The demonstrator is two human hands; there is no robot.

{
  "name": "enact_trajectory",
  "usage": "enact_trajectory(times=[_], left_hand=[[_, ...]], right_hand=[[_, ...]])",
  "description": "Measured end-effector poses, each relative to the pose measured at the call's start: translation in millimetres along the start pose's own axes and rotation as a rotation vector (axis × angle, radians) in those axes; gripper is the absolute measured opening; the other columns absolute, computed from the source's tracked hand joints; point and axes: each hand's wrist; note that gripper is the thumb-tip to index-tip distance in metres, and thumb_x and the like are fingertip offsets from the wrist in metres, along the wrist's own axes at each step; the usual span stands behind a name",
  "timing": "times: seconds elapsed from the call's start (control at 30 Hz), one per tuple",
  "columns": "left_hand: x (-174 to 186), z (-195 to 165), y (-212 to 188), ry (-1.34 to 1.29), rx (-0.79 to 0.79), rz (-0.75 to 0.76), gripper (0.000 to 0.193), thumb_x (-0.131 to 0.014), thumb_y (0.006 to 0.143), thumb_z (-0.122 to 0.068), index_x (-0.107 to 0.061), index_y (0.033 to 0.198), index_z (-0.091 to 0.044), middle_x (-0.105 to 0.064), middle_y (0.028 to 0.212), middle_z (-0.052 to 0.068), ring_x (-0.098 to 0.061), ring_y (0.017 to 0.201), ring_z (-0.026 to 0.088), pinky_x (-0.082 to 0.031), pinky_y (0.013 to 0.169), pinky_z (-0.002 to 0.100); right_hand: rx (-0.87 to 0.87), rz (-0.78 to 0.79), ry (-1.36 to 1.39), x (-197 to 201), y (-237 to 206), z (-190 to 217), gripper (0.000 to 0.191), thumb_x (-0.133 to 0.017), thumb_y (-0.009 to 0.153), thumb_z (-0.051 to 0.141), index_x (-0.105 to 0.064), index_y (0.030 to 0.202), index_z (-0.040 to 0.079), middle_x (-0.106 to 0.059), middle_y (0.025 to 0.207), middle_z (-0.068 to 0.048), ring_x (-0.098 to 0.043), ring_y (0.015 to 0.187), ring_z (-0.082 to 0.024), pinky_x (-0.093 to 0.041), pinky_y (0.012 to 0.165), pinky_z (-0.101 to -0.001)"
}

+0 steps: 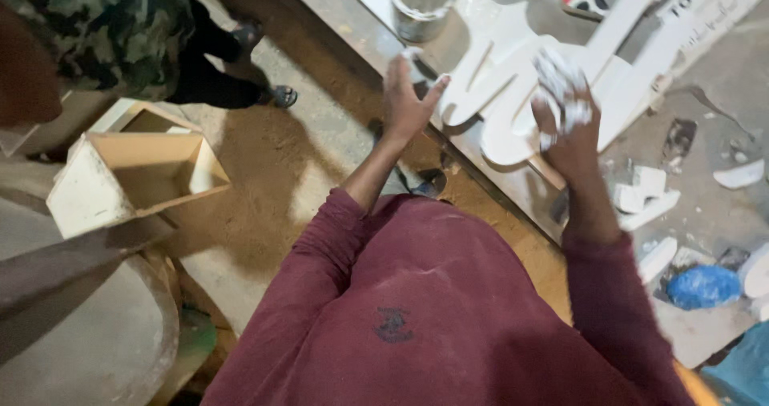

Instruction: The person applies white putty by hand to the edges and surfaces of a large wooden letter on a workbench. They repeatedly smooth and spread the putty across the letter's contours, occasionally lifting and repositioning the letter to reach different areas.

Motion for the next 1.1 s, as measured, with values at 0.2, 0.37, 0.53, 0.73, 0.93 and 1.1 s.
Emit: enact_trajectory(times=[0.2,0.37,0.53,0.73,0.93,1.1], left_hand=[[40.8,14.3,78.5,-0.064,-0.241,-0.326,0.126,-0.097,0.064,-0.052,-0.025,0.155,-0.002,-0.042,0.15,0.025,-0.047,0.138,0.041,-0.043,0.114,0.049],[63.1,7.0,127.5,-0.275,0.042,0.021,0.131,-0.089,0.054,-0.052,-0.027,0.16,-0.006,-0.046,0.151,0.022,-0.049,0.138,0.039,-0.045,0.111,0.048],[76.8,15.9,148.6,-0.039,-0.295,-0.059,0.132,-0.093,0.059,-0.059,-0.026,0.155,0.002,-0.039,0.154,0.027,-0.041,0.144,0.043,-0.037,0.119,0.049],[73.7,26.6,156.3,-0.05,-0.319,-0.08,0.129,-0.088,0.061,-0.065,-0.031,0.156,0.001,-0.041,0.157,0.023,-0.043,0.147,0.04,-0.039,0.121,0.048],[71.9,29.3,158.6,-0.007,-0.277,-0.001,0.135,-0.088,0.059,-0.067,-0.024,0.156,0.002,-0.039,0.155,0.025,-0.042,0.145,0.041,-0.037,0.119,0.05],[74.3,28.2,159.3,0.034,-0.3,-0.026,0.133,-0.088,0.062,-0.068,-0.024,0.155,0.002,-0.041,0.154,0.025,-0.042,0.145,0.042,-0.038,0.12,0.05]], right_hand=[[0.113,0.5,-0.129,-73.6,190.6,-30.9,0.016,-0.063,0.109,0.008,-0.068,0.115,-0.006,-0.069,0.117,-0.027,-0.063,0.106,-0.039,-0.051,0.095,-0.0438],[0.013,0.982,-0.319,-178.6,285.5,-74.8,0.031,-0.06,0.077,0.001,-0.073,0.104,-0.003,-0.074,0.1,-0.026,-0.071,0.091,-0.039,-0.056,0.083,-0.0468],[-0.165,1.243,-0.571,-216.0,325.6,-84.3,0.031,-0.06,0.082,0.003,-0.076,0.108,-0.004,-0.078,0.104,-0.026,-0.076,0.091,-0.033,-0.059,0.082,-0.0451],[-0.357,1.241,-0.349,-200.6,324.5,-74.4,0.036,-0.055,0.082,0.001,-0.074,0.112,-0.003,-0.079,0.103,-0.022,-0.074,0.093,-0.031,-0.057,0.081,-0.0458],[-0.423,1.242,-0.376,-209.5,323.2,-76.8,0.039,-0.051,0.084,0.001,-0.064,0.121,-0.002,-0.075,0.103,-0.029,-0.071,0.086,-0.035,-0.057,0.077,-0.0507],[-0.11,1.281,-0.362,-207.6,330.2,-90.9,0.03,-0.063,0.081,0.005,-0.072,0.108,-0.004,-0.075,0.097,-0.024,-0.073,0.08,-0.031,-0.057,0.072,-0.0421]])
Point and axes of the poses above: each hand's wrist, its own y-axis towards the middle knuckle, its own x-axis out of the back of the hand, z = x × y
